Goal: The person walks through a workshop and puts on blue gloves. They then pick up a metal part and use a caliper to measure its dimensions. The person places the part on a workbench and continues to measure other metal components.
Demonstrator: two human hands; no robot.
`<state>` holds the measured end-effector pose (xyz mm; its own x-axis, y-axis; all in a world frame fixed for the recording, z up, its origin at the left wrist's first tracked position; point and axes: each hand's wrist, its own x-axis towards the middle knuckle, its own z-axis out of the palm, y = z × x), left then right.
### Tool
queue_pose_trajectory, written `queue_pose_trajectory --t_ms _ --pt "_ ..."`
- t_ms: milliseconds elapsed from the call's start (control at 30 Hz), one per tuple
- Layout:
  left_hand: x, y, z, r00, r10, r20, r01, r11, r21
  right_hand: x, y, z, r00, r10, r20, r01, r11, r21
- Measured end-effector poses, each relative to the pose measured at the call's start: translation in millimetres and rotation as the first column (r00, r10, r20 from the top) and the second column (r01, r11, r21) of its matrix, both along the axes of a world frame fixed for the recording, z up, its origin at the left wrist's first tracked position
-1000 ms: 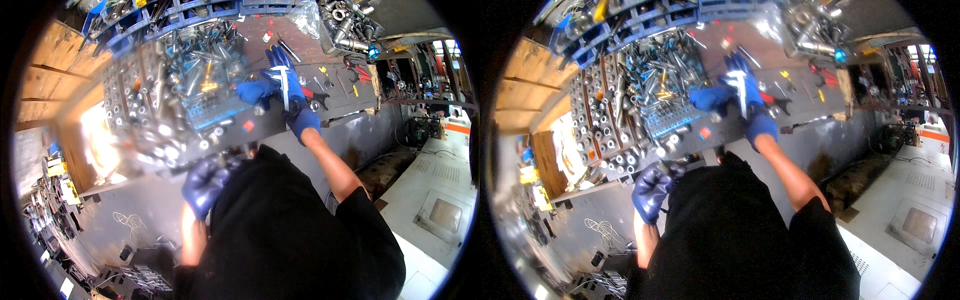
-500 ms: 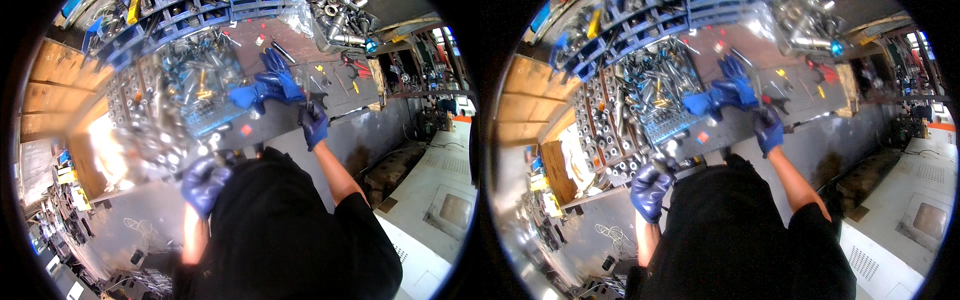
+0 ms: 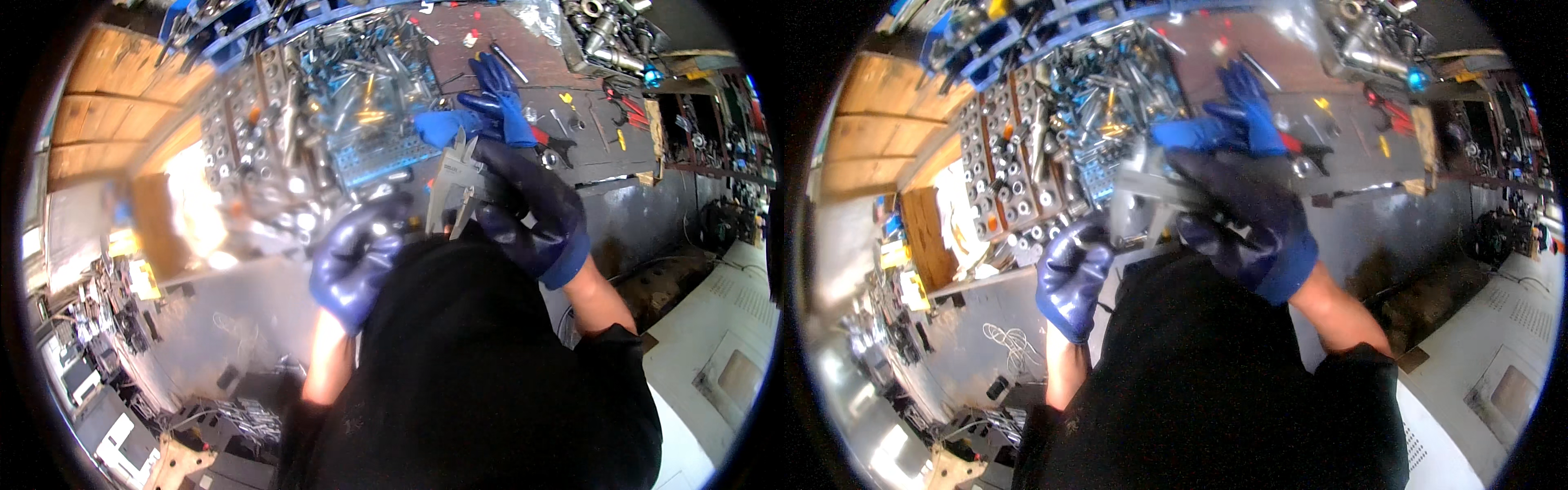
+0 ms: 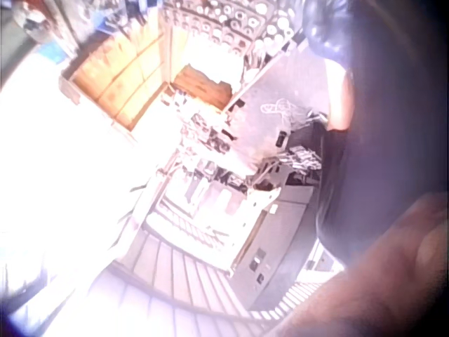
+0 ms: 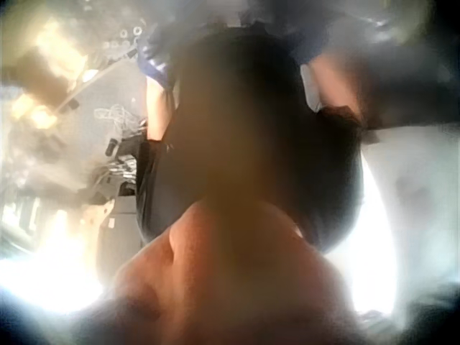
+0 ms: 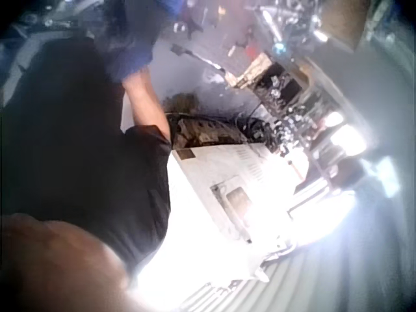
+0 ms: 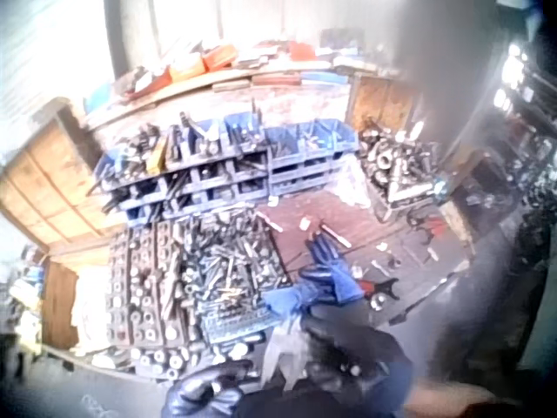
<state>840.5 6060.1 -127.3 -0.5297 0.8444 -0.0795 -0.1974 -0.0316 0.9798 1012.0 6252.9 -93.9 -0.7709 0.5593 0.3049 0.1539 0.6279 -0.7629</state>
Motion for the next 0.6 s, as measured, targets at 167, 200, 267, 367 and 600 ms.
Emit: queue_pose_trajectory --t_ms 167,200,267,367,600 --pt "-1.4 -0.3 -0.2 0.999 0.032 -0.028 -0.030 0.996 0.078 -5.3 12.0 -24.1 0.990 -0.087 0.112 0.109 0.972 -0.208" --pt "-1.1 -1.2 -1.5 0.999 0.038 -0.013 -0.037 0.995 0.096 -6.5 12.7 -26.6 0.988 -0.107 0.111 0.129 0.968 -0.214" --pt "-1.6 -9.8 -0.4 0.986 -0.026 0.163 0.017 0.998 0.059 -11.4 2.0 -21.9 0.990 -0.121 0.073 0.131 0.979 -0.154" --pt "-4.8 -11.9 1.3 0.957 -0.069 0.283 0.061 0.997 0.037 -21.3 -4.0 -2.8 0.997 -0.040 0.061 0.049 0.987 -0.153" --pt "-3.2 -21.2 -12.2 0.970 0.060 -0.234 -0.049 0.997 0.053 -24.4 -4.3 13.0 0.993 0.051 0.104 -0.046 0.998 -0.046"
